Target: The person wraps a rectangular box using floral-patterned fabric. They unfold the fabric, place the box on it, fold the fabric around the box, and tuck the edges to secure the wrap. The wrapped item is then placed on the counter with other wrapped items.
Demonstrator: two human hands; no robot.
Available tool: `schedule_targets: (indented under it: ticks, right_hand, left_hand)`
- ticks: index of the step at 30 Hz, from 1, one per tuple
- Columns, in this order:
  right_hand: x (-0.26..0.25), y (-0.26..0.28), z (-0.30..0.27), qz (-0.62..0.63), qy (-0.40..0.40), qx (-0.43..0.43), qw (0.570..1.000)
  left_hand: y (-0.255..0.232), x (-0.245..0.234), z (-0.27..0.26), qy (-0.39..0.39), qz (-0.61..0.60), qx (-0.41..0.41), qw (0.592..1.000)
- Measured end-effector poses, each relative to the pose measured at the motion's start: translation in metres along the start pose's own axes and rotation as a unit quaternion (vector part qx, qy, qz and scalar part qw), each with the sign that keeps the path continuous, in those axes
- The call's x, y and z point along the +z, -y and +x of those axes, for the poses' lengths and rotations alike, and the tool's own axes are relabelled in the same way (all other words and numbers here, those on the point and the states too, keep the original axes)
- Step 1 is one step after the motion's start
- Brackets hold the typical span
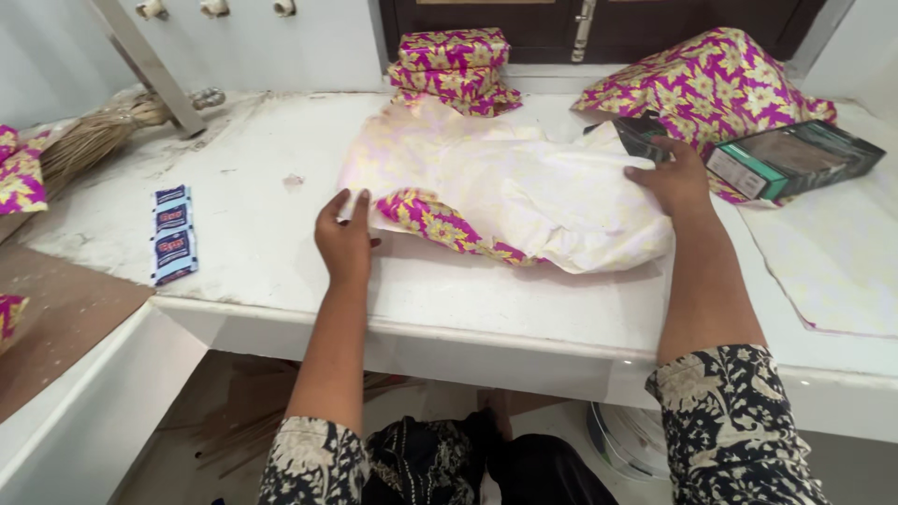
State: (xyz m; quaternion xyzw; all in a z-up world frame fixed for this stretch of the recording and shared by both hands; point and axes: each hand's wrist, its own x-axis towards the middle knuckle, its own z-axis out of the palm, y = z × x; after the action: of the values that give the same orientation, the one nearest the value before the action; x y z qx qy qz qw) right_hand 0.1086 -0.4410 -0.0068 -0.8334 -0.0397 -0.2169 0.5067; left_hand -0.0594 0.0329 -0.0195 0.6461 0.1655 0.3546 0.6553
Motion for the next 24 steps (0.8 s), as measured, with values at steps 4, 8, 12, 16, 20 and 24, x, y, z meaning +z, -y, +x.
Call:
schedule_targets:
  ticks: [4,8,12,16,20,24]
  right_hand:
    - [0.005,-0.021,0.002,0.002,0.011,-0.033,0.999]
    - [0.001,-0.023,-0.008,-0.11,0.006,-0.076,0.991]
    - [-0.001,-0.015,-0.02,-0.166,0.043,-0.071,0.983]
    - [0.001,0.002,-0.03,-0.203,0.056,-0.048,0.977]
    - [0.001,0.024,-0.041,-0.317,0.008,-0.092,0.944]
    - [0.013,0.045,-0.041,-0.319,-0.046,-0.233,0.917]
  left_hand:
    - [0.027,0.0,0.013,0.003,0.159,0.1,0.982]
    - [0.051,0.001,0.023,-0.007,0.249,0.137,0.959]
    - [0.059,0.0,0.026,-0.011,0.262,0.141,0.955]
    - [0.051,-0.002,0.018,-0.031,0.263,0.123,0.957]
    - [0.028,0.0,0.002,-0.099,0.342,0.188,0.916]
    - [0.001,0.002,-0.012,-0.056,0.297,0.275,0.912]
